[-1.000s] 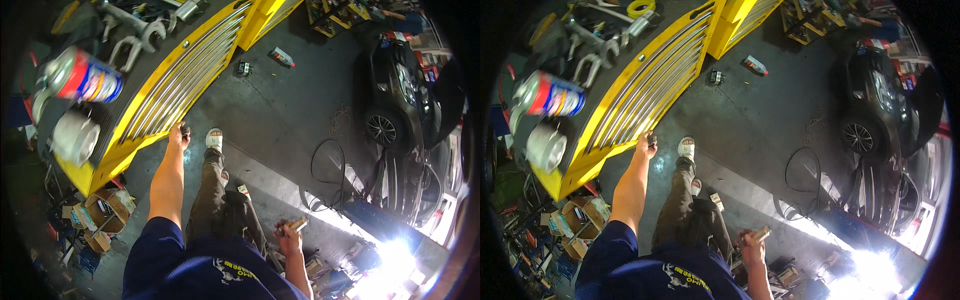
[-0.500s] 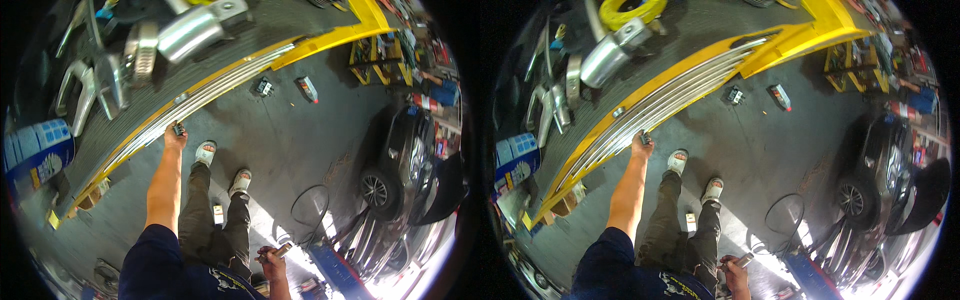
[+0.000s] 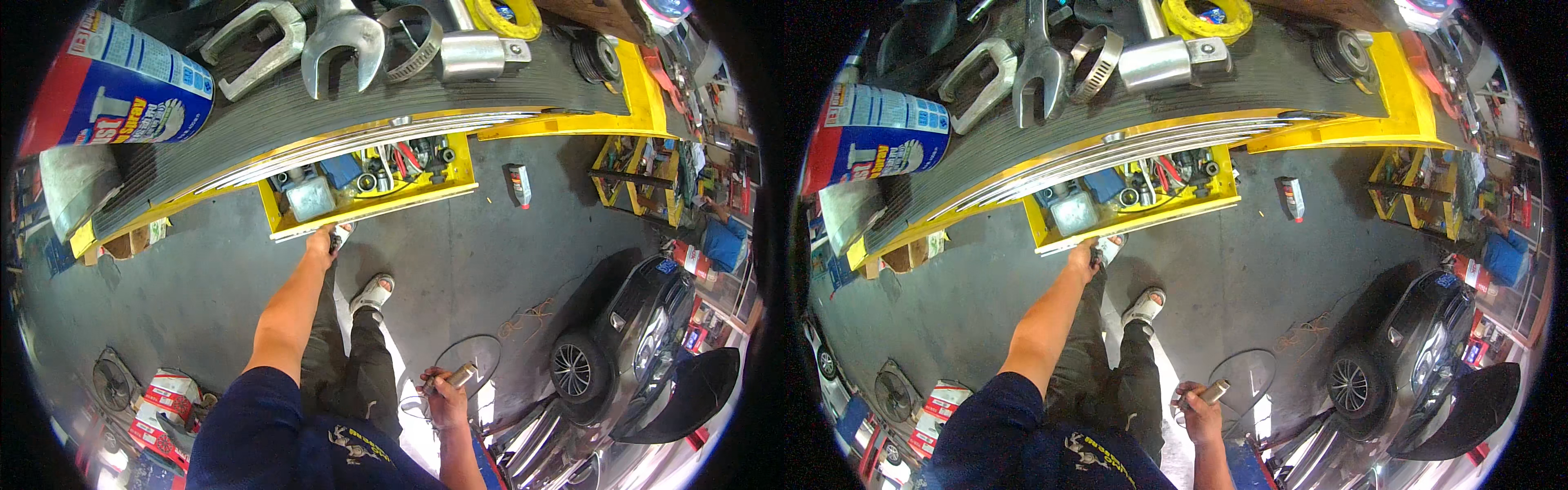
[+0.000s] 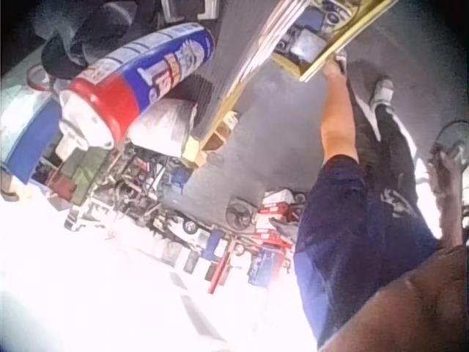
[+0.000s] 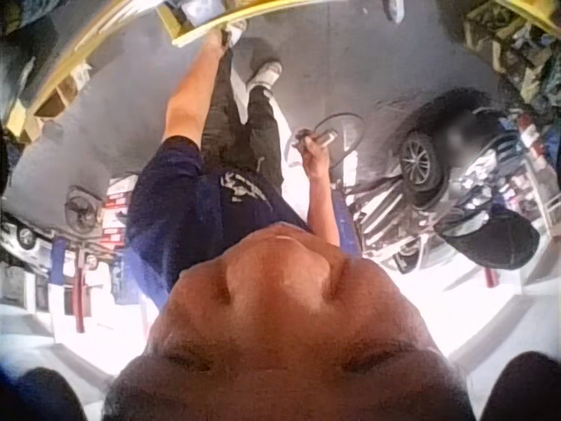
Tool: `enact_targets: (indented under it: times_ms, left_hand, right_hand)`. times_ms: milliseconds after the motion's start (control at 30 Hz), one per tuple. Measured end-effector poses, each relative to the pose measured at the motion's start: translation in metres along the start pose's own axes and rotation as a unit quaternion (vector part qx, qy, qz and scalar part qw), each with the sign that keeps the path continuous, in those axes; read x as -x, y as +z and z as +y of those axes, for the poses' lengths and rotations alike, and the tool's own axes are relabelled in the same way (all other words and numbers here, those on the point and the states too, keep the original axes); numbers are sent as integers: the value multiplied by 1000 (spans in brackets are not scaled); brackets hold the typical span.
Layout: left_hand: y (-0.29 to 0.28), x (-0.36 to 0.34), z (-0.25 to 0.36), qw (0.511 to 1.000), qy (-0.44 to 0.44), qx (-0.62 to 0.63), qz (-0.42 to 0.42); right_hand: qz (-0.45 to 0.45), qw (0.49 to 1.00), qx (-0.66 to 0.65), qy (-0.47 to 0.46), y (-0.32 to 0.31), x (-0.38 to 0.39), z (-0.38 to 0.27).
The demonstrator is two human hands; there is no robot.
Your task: The person retrieves a socket and ratchet from a toolbox, then works under the hood of a car. They loosen and remove bolts from the engine cover, lift the cover off, and spray a lubricant into the exposed area. The person then uses the ratchet to tighten bolts and repositions hoses within the engine bay.
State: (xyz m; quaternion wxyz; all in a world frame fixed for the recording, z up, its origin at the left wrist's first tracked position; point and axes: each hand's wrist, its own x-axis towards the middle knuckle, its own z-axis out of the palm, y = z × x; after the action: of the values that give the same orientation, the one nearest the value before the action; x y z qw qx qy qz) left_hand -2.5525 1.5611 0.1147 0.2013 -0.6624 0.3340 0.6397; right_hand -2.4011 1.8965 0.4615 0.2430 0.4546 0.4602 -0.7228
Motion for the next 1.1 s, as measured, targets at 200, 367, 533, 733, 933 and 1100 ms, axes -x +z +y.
enact_targets:
  times_ms: [200,367,533,733,933,1100]
  left_hand:
    - [-25,50,-24,982,-13,-152,-109]
    - [-46,77,-40,983,-11,-153,-103]
    - [-64,90,-51,985,-12,-163,-60]
    - [-86,108,-38,996,14,-85,-24]
    - [-103,105,5,995,96,33,10]
    - [-98,80,44,993,97,67,25]
  right_hand:
    - [-26,999,20,29,4,-14,4]
    - [-36,998,7,46,19,-48,9]
    - [-52,996,45,60,58,-109,3]
    - [-67,990,100,73,158,-188,11]
    - [-155,976,140,55,261,-200,26]
    - [-128,969,208,25,226,-192,37]
